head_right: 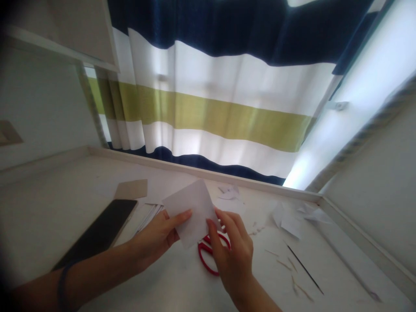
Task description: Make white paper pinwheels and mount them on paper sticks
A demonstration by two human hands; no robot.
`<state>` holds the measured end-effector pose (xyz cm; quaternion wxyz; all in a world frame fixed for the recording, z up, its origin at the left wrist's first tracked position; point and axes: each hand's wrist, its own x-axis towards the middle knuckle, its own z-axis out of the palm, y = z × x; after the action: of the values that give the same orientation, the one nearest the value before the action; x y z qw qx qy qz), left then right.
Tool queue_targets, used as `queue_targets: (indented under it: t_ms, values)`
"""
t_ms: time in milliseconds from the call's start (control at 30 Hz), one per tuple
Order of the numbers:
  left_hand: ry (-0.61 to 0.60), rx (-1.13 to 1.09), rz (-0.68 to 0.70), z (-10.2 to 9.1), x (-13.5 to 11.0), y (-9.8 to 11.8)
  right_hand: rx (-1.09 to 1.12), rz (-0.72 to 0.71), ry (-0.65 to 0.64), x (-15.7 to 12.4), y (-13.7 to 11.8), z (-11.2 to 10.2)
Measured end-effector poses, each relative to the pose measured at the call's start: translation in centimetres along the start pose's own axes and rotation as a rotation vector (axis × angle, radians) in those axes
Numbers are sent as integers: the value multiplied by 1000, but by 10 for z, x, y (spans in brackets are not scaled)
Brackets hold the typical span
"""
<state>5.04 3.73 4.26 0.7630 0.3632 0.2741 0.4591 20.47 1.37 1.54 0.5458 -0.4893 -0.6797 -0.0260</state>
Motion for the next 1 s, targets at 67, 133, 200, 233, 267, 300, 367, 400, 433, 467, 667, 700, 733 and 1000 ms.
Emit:
queue_targets:
  t_ms: [67, 133, 200, 233, 267, 300, 367, 400, 433, 467, 667, 700, 733, 1000]
  values:
    - [6, -38, -9, 0, -1, -1, -21, -141, 18, -4, 2, -2]
    - [13, -59, -2, 0, -2, 0, -79, -301, -23, -5, 2, -5]
    - [-6, -81, 21, 0, -2, 2, -166, -454, -82, -3, -1, -7]
    - [-30, -93, 39, -1, -3, 3, -211, -508, -105, -2, -3, -8]
    - [-68, -99, 60, -1, -3, 5, -249, -538, -120, 0, -5, -8]
    - [-116, -93, 80, -1, -3, 6, -274, -543, -130, 1, -6, -7]
    - [-208, -49, 121, -2, -4, 8, -318, -531, -159, 1, -8, -4]
    - [-234, -15, 134, -2, -4, 9, -333, -521, -180, 1, -9, -3]
    - [-238, 18, 136, -2, -4, 9, -339, -511, -206, 1, -9, -1]
    - [-220, 47, 128, -3, -4, 9, -333, -500, -231, 0, -10, 0]
    - [-79, 163, 105, -7, 2, 8, -82, -352, -404, 1, -17, -6]
    - [-75, 186, 114, -7, 2, 9, -6, -293, -416, 3, -18, -8]
    - [-72, 213, 119, -7, 2, 10, 71, -223, -408, 4, -20, -10]
    - [-153, 497, 63, -7, -3, 16, 446, 496, -454, 11, -26, -10]
